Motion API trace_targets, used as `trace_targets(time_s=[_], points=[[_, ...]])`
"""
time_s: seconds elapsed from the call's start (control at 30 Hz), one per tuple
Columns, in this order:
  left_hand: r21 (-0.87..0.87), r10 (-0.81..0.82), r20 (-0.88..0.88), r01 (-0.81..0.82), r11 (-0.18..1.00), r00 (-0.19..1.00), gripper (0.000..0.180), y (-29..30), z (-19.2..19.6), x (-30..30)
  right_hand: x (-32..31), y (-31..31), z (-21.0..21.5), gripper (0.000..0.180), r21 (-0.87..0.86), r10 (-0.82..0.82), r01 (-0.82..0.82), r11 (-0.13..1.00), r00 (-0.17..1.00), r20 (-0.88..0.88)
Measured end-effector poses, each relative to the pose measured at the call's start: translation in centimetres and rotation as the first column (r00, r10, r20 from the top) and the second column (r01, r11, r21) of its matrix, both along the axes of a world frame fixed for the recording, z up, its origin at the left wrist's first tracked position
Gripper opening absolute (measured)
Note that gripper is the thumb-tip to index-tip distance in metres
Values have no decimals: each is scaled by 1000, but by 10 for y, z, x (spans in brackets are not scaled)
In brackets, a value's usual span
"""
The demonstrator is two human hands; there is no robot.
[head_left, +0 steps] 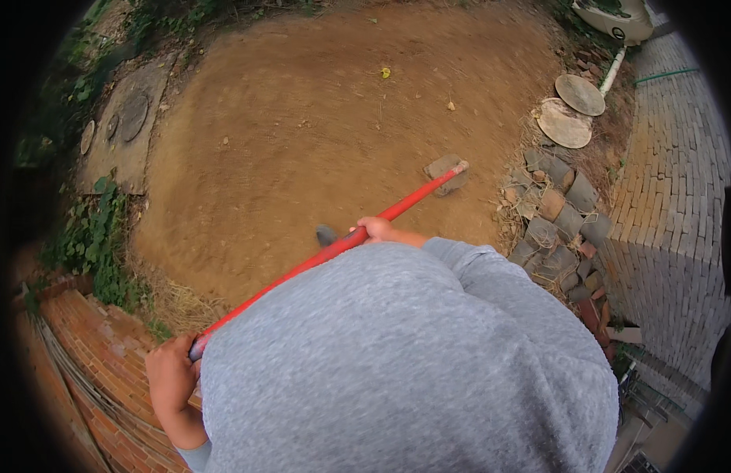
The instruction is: The person uses a red-handled hoe to repeatedly rake and level a patch of bare soil in a garden area. The person moves the tool back and forth across the ground to smooth the surface.
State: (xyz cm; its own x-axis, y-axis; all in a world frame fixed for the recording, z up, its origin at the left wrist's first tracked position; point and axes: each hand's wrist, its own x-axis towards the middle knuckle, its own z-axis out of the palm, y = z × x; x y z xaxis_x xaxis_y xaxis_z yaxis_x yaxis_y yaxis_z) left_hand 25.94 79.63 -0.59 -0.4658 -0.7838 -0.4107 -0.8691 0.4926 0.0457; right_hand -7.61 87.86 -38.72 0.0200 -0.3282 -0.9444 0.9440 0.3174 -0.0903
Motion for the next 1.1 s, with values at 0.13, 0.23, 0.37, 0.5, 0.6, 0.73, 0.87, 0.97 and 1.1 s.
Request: trace_targets(time_s=[0.13,0.23,0.37,0.5,0.6,0.73,0.87,0.97,1.1], points=[[18,47,-55,-46,999,997,44,-10,-8,11,-2,-11,7,25,20,30,-30,999,1000,-2],[55,112,-104,-107,993,988,37,-14,-22,15,-11,-20,21,26,15,-58,59,998,997,-41],[122,87,-125,-71,990,988,20,-16,-49,9,-46,-38,24,32,43,-75,82,996,987,-141],[101,12,-78,-4,995,997,24,-22,-59,-1,-62,-62,14,26,78,-29,47,996,976,-214],[95,55,-48,-50,994,997,26,-27,-34,1,-37,-78,12,24,58,-12,20,998,990,-140],[74,102,21,-103,992,995,25,-25,10,9,13,-86,17,25,-16,72,-73,997,997,-41],[49,190,-23,-188,981,982,23,-14,11,21,27,-89,25,24,-4,90,-91,996,994,-55],[173,468,-90,-449,876,879,24,-15,-8,37,23,-89,33,21,15,84,-83,996,992,-91],[330,674,-164,-604,725,720,26,-15,-27,50,2,-86,43,21,-25,77,-83,996,982,-172]])
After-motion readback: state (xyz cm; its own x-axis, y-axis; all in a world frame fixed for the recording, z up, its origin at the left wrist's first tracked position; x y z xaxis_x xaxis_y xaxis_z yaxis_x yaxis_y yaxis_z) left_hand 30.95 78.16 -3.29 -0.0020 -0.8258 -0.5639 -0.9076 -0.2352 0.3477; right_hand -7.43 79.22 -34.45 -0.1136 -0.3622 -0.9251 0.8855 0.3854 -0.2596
